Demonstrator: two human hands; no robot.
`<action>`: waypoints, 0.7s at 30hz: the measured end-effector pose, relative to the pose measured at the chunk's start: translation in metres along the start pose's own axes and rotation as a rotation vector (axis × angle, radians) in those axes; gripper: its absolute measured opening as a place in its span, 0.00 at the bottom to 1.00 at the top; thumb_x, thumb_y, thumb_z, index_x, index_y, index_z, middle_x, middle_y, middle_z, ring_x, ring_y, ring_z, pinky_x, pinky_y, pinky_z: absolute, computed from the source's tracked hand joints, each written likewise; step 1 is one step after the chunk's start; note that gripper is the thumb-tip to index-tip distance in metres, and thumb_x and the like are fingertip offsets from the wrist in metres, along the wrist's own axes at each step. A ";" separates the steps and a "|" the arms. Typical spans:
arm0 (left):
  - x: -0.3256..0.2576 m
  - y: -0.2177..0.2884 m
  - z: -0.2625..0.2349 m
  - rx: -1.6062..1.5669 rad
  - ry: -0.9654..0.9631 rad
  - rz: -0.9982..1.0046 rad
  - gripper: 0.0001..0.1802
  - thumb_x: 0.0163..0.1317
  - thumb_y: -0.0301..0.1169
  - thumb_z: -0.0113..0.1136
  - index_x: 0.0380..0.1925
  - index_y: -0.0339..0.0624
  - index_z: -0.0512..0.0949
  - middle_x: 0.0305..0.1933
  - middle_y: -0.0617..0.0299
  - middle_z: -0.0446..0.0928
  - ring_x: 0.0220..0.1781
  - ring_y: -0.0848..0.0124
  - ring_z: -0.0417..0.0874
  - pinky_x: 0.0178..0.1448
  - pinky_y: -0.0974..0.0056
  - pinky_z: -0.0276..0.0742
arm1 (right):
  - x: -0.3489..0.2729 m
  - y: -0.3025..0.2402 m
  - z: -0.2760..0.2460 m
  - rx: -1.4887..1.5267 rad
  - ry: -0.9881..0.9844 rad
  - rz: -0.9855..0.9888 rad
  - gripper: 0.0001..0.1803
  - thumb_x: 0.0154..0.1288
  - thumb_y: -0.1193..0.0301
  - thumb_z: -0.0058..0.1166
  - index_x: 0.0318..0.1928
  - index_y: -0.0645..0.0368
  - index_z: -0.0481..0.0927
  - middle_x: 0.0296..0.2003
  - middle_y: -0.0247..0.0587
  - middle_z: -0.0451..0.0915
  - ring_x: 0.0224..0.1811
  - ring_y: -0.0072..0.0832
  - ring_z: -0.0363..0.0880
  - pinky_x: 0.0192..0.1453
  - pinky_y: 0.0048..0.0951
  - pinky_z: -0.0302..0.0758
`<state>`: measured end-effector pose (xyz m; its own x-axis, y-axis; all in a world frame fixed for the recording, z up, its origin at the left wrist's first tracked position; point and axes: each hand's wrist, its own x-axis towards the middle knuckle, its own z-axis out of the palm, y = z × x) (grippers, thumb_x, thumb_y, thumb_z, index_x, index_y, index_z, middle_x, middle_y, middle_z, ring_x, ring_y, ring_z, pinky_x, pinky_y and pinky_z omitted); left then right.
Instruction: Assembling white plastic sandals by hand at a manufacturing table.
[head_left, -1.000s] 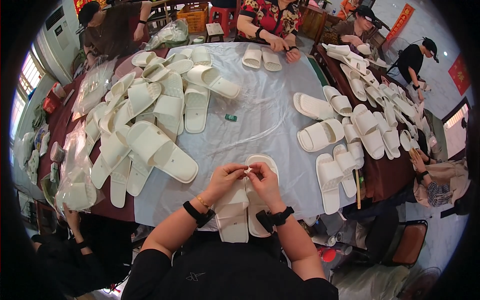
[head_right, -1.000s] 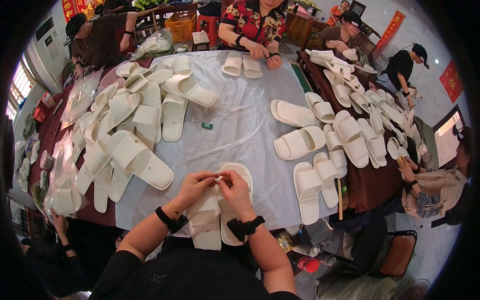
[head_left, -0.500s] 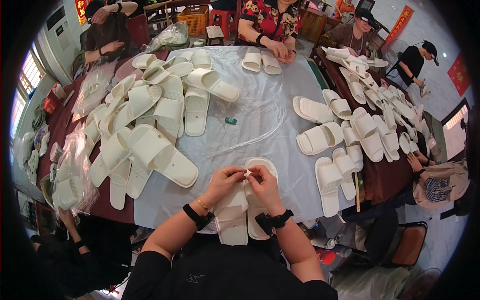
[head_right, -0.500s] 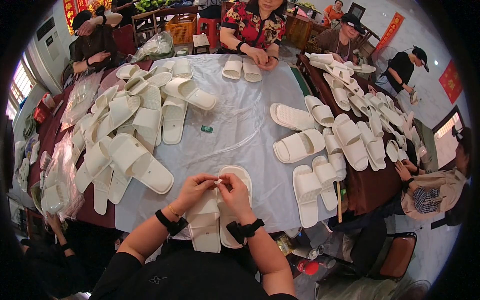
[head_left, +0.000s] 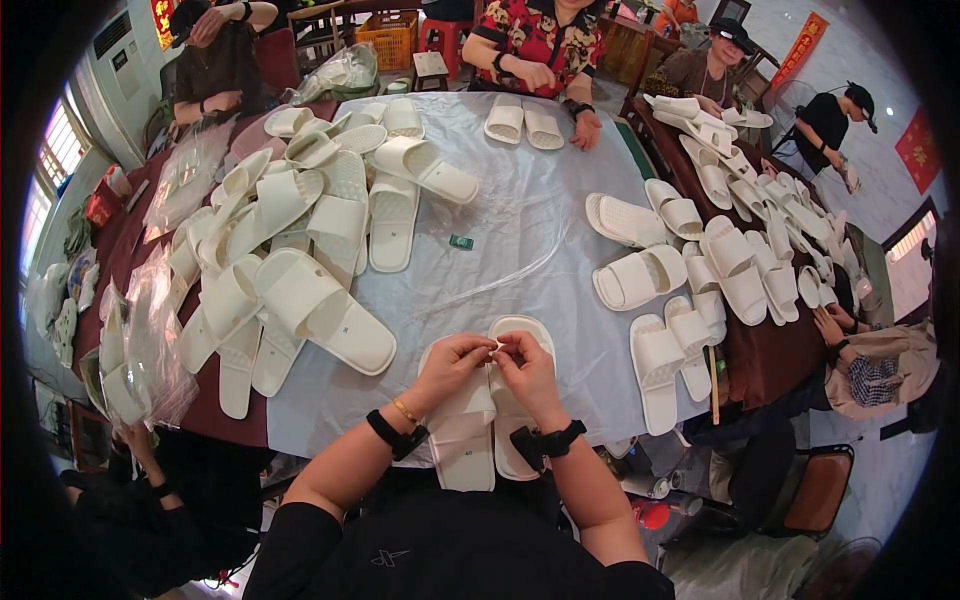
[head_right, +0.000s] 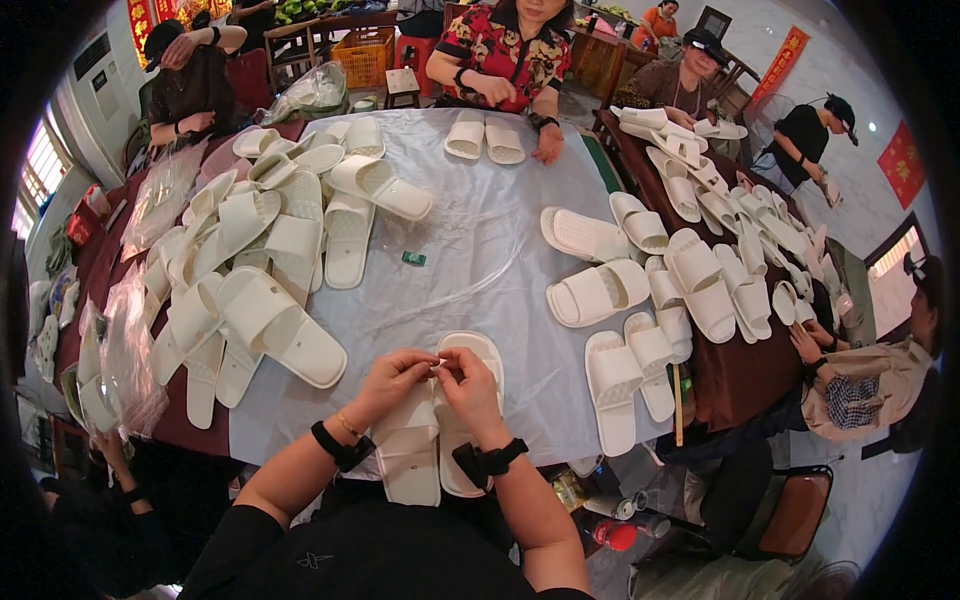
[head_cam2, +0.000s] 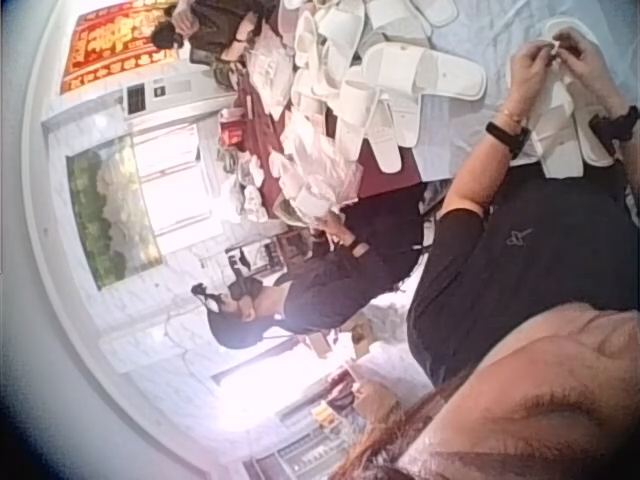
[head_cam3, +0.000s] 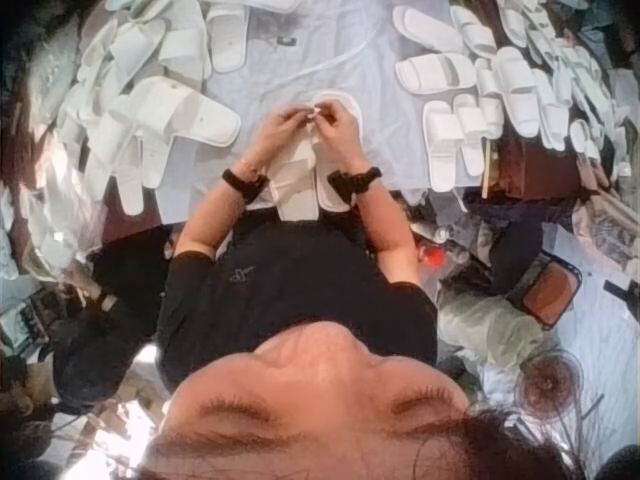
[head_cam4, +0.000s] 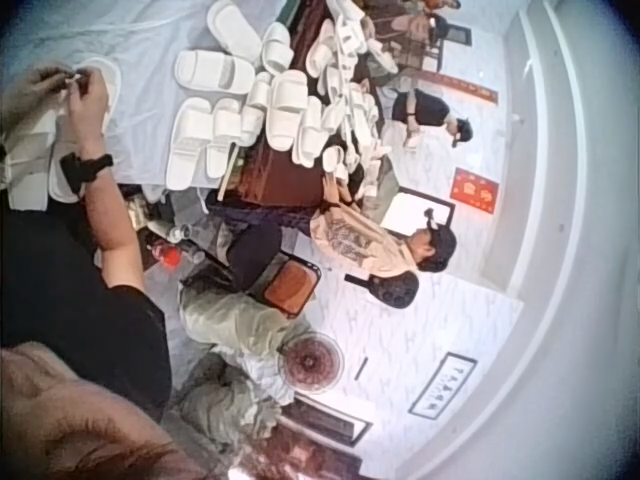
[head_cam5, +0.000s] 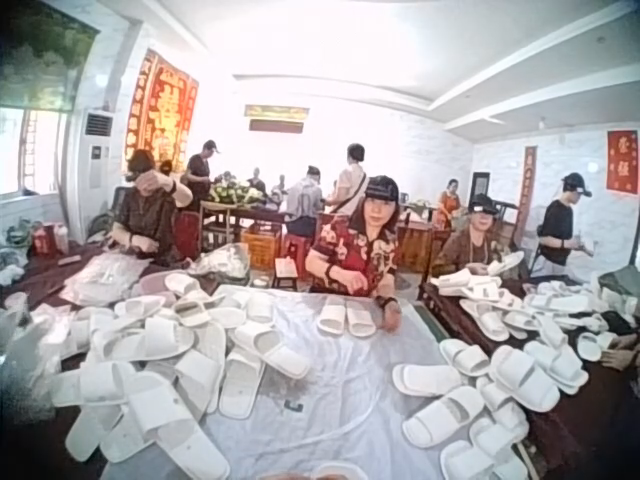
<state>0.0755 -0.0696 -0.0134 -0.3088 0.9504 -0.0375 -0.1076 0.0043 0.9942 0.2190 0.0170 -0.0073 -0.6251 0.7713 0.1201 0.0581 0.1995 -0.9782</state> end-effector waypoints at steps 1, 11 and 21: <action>0.000 -0.001 -0.001 0.000 0.004 0.001 0.10 0.67 0.25 0.54 0.45 0.35 0.80 0.45 0.61 0.80 0.41 0.75 0.81 0.49 0.70 0.78 | 0.001 0.001 0.001 0.015 0.012 -0.014 0.11 0.60 0.78 0.57 0.45 0.63 0.76 0.33 0.39 0.81 0.34 0.23 0.82 0.37 0.23 0.77; -0.002 -0.001 -0.001 0.057 0.050 -0.016 0.09 0.63 0.27 0.59 0.42 0.36 0.79 0.36 0.65 0.80 0.38 0.79 0.79 0.43 0.73 0.76 | -0.001 0.003 0.002 0.002 0.012 -0.003 0.11 0.60 0.79 0.55 0.44 0.61 0.76 0.31 0.37 0.81 0.31 0.21 0.79 0.38 0.22 0.75; 0.001 -0.012 0.001 0.055 -0.029 0.052 0.08 0.62 0.26 0.60 0.40 0.35 0.79 0.36 0.66 0.79 0.36 0.82 0.76 0.40 0.74 0.74 | -0.001 -0.006 -0.004 0.050 -0.031 0.044 0.10 0.61 0.80 0.54 0.44 0.62 0.76 0.29 0.33 0.80 0.30 0.17 0.76 0.36 0.19 0.72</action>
<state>0.0776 -0.0683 -0.0253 -0.2849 0.9584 0.0166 -0.0396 -0.0290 0.9988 0.2222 0.0173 -0.0004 -0.6465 0.7595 0.0723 0.0479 0.1350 -0.9897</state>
